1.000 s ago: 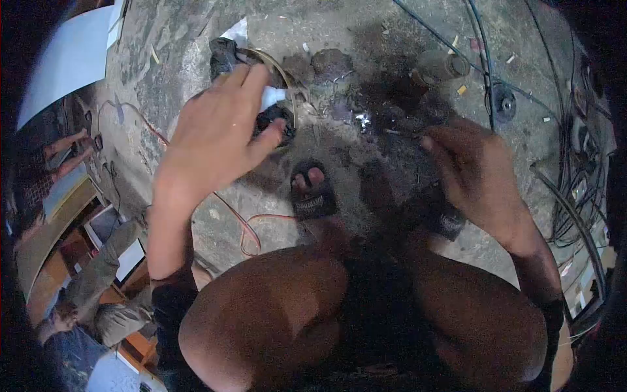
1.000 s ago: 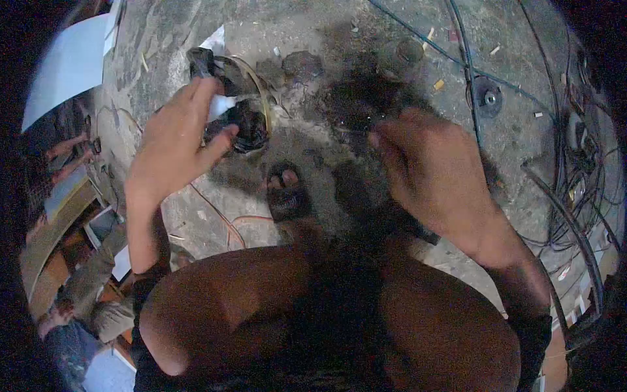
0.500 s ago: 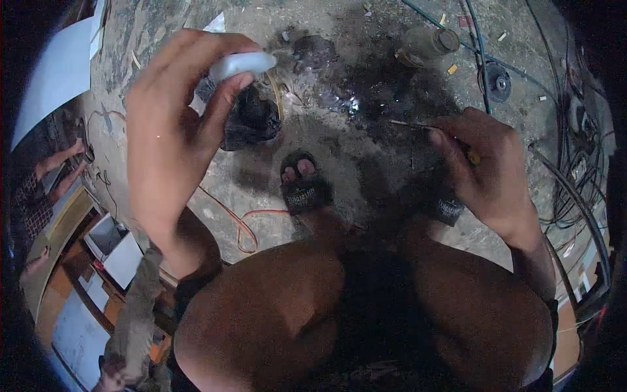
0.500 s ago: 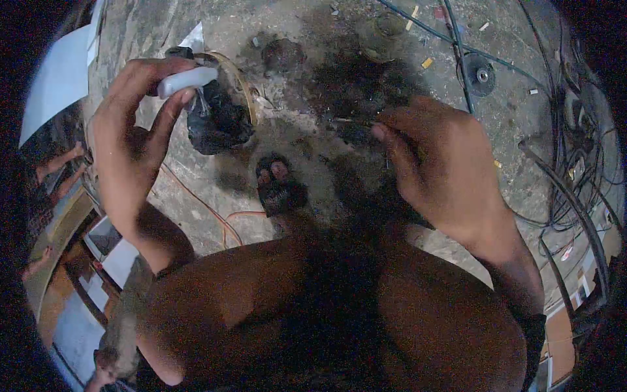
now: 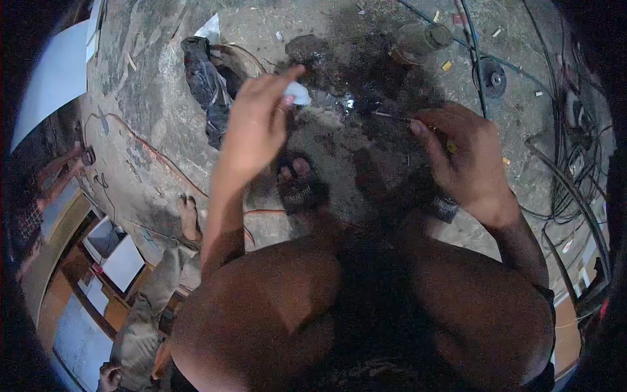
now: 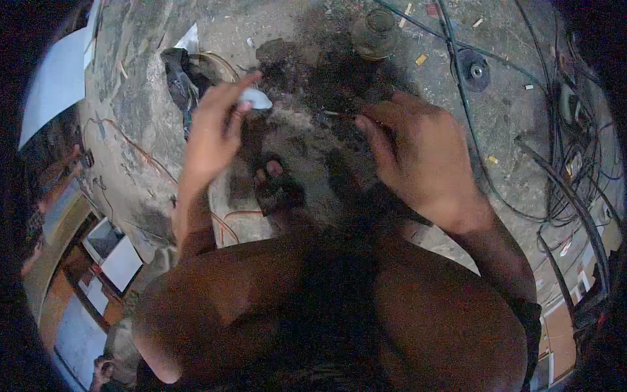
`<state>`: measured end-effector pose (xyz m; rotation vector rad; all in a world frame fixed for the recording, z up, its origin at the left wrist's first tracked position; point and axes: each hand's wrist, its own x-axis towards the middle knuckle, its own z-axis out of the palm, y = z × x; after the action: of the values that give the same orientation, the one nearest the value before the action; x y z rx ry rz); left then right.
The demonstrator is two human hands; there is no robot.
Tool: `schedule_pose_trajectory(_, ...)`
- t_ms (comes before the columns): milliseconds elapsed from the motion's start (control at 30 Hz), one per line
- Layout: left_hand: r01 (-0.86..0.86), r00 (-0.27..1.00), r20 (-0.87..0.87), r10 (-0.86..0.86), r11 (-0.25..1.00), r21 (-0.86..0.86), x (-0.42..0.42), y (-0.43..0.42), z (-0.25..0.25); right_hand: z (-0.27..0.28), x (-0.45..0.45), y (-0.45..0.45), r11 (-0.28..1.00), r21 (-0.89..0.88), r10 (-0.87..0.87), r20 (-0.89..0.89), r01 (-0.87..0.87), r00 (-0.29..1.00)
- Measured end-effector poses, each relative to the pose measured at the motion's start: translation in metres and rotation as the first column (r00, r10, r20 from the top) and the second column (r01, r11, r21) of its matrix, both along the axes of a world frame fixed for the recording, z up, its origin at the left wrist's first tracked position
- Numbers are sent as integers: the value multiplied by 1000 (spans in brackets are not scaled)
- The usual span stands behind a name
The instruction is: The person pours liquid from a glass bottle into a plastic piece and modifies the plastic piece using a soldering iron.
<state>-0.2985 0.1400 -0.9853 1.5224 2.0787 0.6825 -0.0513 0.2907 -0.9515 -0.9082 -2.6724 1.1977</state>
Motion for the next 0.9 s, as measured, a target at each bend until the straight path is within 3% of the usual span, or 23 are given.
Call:
schedule_pose_trajectory(300, -186, 981, 63, 181, 979, 79, 11, -21, -52, -11, 1, -6, 1000, 1, -2, 108, 2, 994)
schedule_pose_trajectory(400, -261, 949, 226, 220, 950, 172, 11, -22, -64, -17, 2, -9, 1000, 13, -3, 50, 2, 999)
schedule_pose_trajectory(433, -379, 852, 435, 291, 917, 128, 15, -22, -66, -18, 3, -10, 1000, 17, -2, 14, 2, 1000)
schedule_pose_trajectory(500, -560, 520, 765, 380, 828, -30, 25, -20, -67, -18, 2, -11, 999, -19, -25, 29, 25, 999)
schedule_pose_trajectory(600, -600, 17, 923, 383, 742, -297, 36, -21, -67, -18, 0, -14, 999, -27, -39, -7, 39, 999)
schedule_pose_trajectory(700, -489, 589, 720, 367, 871, -45, 48, -28, -65, -16, -2, -16, 998, -37, -53, -22, 52, 998)
schedule_pose_trajectory(733, -530, 585, 711, 390, 847, -28, 51, -26, -63, -16, -2, -17, 997, -44, -59, -19, 59, 998)
schedule_pose_trajectory(800, -388, 883, 353, 309, 904, 180, 45, -26, -60, -20, -1, -16, 998, -15, -54, -41, 53, 998)
schedule_pose_trajectory(833, -282, 958, 133, 255, 926, 253, 42, -26, -58, -22, 0, -16, 999, 0, -50, -52, 50, 997)
schedule_pose_trajectory(900, -305, 950, 153, 272, 913, 272, 39, -24, -54, -21, -1, -17, 999, -17, -48, -42, 47, 998)
